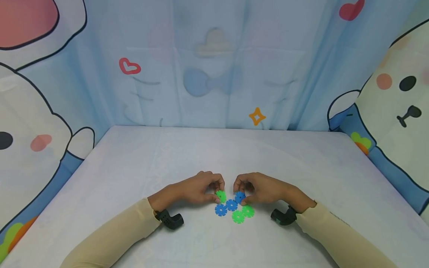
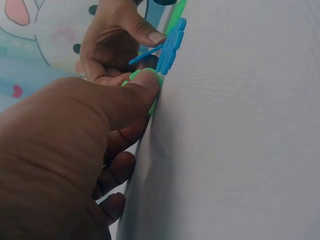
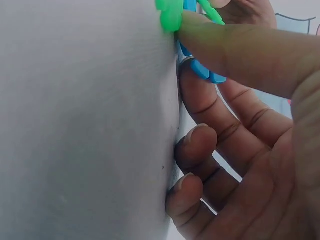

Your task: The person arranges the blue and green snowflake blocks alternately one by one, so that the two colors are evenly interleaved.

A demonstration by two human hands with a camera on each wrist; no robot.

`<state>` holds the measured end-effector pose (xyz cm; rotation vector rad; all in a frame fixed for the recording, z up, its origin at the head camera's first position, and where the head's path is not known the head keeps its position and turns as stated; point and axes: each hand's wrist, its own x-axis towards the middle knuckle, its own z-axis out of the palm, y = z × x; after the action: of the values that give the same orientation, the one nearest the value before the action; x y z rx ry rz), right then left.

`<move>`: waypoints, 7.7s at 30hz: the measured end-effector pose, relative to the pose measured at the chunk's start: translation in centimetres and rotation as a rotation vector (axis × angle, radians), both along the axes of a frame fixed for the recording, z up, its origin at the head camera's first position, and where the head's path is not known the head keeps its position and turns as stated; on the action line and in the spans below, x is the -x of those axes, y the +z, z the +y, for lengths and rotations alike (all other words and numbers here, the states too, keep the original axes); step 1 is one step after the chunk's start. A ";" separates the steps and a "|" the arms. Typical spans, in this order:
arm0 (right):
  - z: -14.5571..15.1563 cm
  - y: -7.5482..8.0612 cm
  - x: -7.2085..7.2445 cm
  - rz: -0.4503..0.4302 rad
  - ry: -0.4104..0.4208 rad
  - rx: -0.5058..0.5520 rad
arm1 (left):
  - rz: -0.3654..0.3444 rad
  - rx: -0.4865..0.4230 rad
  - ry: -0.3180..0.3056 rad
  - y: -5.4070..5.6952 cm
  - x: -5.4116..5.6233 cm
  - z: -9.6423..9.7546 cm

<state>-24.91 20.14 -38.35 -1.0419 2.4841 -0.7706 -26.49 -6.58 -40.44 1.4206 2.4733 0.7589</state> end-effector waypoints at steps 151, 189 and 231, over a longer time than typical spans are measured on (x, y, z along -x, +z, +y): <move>-5.8 -2.0 5.9 0.240 -0.192 0.037 | -0.001 -0.038 0.613 -0.6 2.7 -2.7; -5.8 -2.0 6.1 0.277 -0.167 0.043 | 0.020 -0.042 0.610 -0.5 2.4 -2.5; -5.5 -1.3 5.8 0.225 -0.149 0.016 | 0.018 -0.016 0.603 -0.7 2.5 -2.7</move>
<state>-30.75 14.64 -39.68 -1.0069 2.7769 -0.7545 -28.95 -9.28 -41.13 0.6669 2.9397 0.8617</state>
